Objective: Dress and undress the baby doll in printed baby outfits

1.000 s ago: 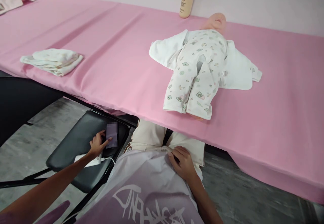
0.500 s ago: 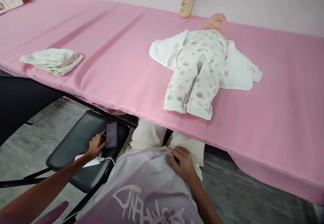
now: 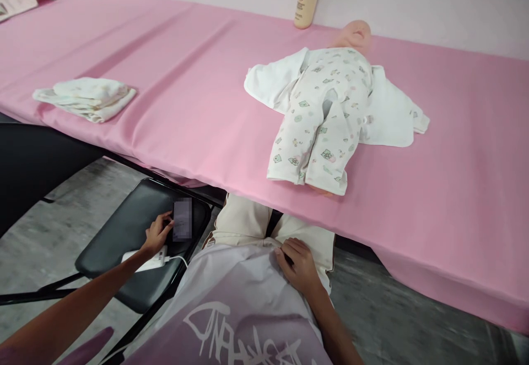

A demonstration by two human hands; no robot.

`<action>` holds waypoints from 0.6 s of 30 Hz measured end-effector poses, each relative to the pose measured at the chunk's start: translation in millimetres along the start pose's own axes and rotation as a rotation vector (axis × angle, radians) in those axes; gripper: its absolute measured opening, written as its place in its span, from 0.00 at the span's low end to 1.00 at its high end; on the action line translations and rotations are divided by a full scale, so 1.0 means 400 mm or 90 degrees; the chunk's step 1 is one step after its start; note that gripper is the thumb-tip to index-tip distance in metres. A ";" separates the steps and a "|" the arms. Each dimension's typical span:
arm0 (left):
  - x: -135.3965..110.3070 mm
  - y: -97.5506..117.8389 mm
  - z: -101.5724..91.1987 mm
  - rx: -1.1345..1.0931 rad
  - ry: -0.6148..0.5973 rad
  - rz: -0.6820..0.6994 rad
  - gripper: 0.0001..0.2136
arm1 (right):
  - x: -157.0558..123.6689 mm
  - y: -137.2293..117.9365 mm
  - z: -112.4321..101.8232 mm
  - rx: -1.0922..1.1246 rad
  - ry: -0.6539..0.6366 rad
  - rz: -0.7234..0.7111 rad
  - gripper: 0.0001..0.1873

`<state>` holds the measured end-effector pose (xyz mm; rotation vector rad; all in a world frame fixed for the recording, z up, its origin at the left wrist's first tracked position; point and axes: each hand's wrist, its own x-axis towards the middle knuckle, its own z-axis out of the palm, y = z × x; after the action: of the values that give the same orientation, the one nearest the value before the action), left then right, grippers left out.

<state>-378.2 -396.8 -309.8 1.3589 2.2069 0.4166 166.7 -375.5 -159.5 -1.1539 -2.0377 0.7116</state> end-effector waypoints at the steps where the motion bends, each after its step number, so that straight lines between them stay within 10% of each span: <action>1: 0.001 -0.001 0.000 0.001 0.001 0.000 0.31 | 0.000 0.000 0.000 -0.001 0.000 -0.001 0.21; 18: -0.027 0.041 0.008 0.080 0.013 0.015 0.44 | 0.001 0.001 0.002 -0.006 0.001 -0.005 0.20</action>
<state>-360.3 -398.9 -301.3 1.4525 2.2701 0.3054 165.9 -374.9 -160.1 -1.1502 -2.0454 0.6983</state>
